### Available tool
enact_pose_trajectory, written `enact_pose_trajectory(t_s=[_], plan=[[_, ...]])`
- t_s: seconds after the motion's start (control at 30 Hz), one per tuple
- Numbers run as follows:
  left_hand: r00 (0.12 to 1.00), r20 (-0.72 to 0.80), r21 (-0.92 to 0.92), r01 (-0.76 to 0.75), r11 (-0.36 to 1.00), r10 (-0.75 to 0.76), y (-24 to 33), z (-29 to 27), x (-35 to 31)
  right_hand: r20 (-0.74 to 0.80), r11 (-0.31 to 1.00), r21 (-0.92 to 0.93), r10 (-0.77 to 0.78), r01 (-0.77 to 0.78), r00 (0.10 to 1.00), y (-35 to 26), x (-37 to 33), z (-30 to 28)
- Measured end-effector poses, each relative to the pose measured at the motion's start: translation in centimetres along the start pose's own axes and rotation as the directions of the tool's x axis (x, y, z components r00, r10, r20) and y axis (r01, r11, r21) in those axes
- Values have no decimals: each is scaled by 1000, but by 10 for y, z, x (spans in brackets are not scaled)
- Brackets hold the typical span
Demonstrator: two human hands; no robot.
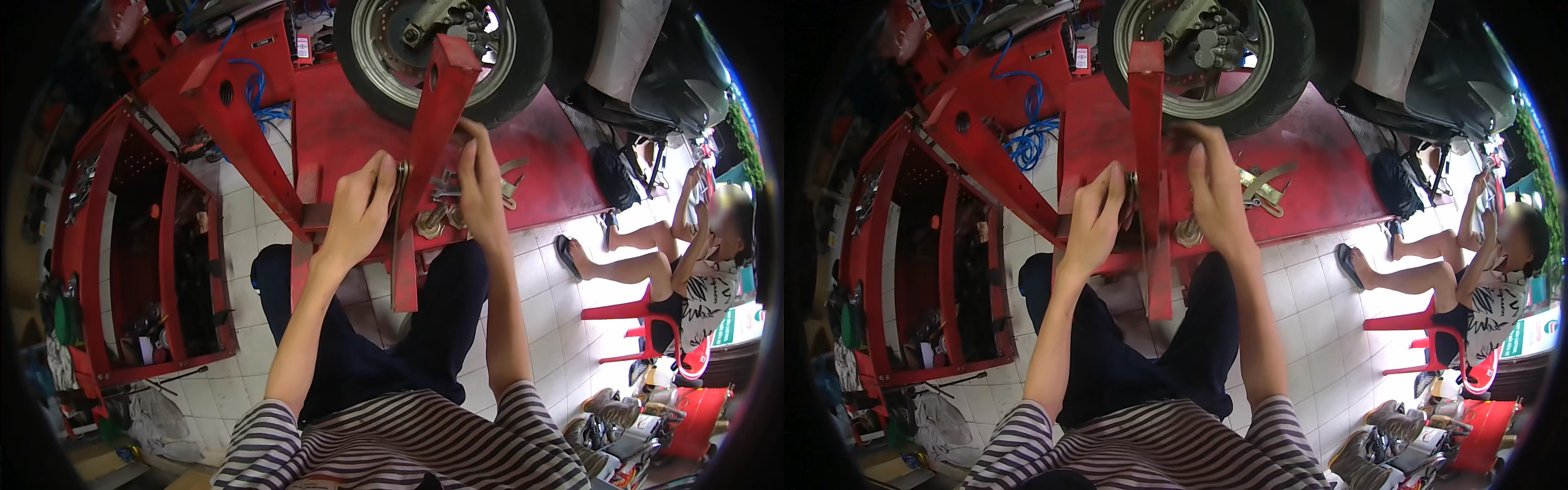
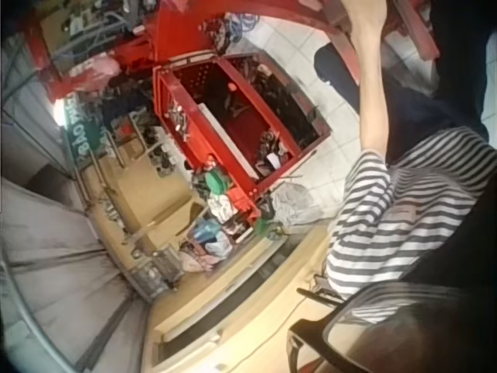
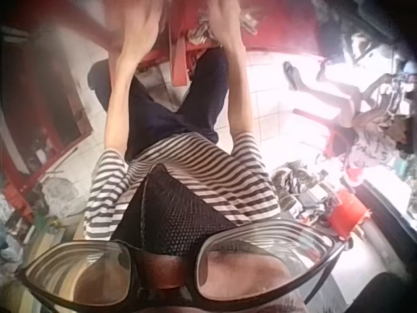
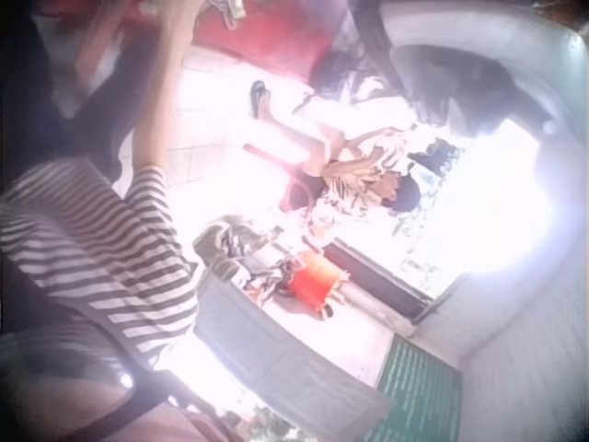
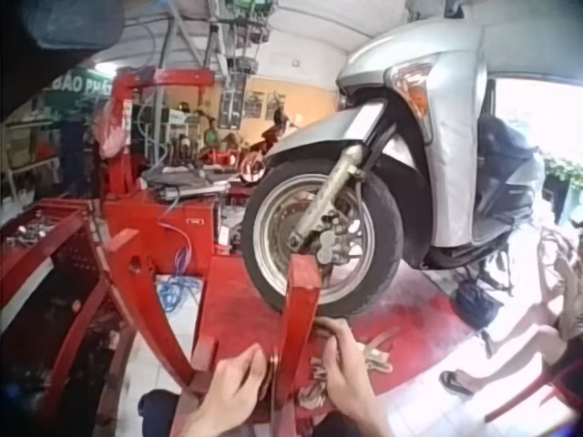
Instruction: The person assembles a red metal motorcycle stand by inserting a large bolt through the frame, threading a nut onto it by hand, and picking up metal spacers.
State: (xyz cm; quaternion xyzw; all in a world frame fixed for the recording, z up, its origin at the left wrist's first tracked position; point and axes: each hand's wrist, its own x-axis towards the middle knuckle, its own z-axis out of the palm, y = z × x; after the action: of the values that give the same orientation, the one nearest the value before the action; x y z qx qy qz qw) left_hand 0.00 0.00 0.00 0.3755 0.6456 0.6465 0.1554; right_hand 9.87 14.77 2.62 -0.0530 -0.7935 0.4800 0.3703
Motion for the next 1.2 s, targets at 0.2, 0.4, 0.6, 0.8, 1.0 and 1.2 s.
enact_pose_trajectory(t_s=[0.2,0.4,0.6,0.8,1.0,1.2], plan=[[999,38,-13,10,1000,-9,9,-14,-6,-26,952,-297,-92,80,995,9,-21,31],[995,-20,-140,95,985,-99,-1,1,0,-18,918,-381,-127,110,992,15,-20,26],[996,-62,39,68,997,-66,-1,4,2,-3,930,-344,-139,129,990,19,-21,24],[999,-37,106,6,994,-2,3,3,-1,-11,938,-332,-106,96,994,16,-21,25],[964,-48,291,-237,927,261,3,4,2,-20,945,-315,-95,84,995,18,-22,27],[981,-59,278,-160,947,184,10,4,4,-13,949,-304,-86,78,996,18,-22,27]])
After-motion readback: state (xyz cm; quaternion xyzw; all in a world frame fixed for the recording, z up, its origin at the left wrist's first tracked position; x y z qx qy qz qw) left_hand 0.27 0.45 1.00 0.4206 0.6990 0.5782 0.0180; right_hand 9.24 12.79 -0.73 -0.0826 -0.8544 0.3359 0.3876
